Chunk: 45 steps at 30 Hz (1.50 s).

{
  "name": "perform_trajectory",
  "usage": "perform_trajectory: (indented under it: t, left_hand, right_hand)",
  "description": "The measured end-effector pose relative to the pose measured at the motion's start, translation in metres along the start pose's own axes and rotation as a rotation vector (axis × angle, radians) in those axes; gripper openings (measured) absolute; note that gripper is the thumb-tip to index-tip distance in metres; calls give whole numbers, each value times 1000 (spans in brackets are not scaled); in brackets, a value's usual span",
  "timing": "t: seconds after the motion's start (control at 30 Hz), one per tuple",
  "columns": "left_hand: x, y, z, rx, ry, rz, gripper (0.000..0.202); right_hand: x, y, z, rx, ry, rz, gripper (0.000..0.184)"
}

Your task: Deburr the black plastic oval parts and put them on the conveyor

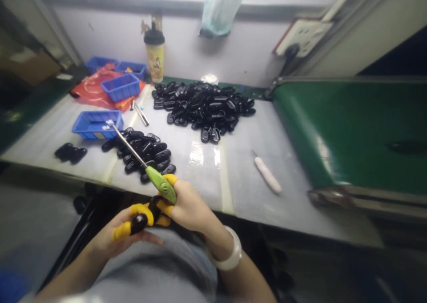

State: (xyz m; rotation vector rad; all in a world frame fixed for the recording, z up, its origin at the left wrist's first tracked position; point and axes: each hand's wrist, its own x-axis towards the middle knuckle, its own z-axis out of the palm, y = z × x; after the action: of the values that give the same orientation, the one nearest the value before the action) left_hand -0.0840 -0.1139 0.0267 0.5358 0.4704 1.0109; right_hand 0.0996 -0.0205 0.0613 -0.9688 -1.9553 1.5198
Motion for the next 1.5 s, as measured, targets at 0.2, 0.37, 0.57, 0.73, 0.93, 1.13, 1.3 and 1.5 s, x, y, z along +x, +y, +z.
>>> perform_trajectory:
  t: [0.2,0.37,0.57,0.73,0.93,1.13,1.3,1.5]
  left_hand:
    - [7,-4,0,48,58,13,37]
    - [12,-10,-1,81,135,53,37]
    - [16,-12,-10,376,82,52,47]
    - [17,-7,-21,531,63,-31,48]
    - [20,-4,-22,528,153,-64,43]
    - [-7,-11,-47,513,173,15,48]
    - [-27,-40,-110,575,635,32,63]
    - [-20,-46,-178,882,850,64,50]
  right_hand:
    - [-7,-4,0,-100,40,50,25]
    - [-17,-10,-4,-117,113,-73,33]
    - [-16,-15,3,-135,-67,-131,29]
    - [-11,-16,6,-127,-116,-145,22]
    - [-13,-17,11,-179,-72,-90,25]
    - [-47,-12,-6,-205,-163,-67,26]
    - [-83,25,-1,-348,-364,233,27]
    - [-100,74,23,-480,-364,534,27]
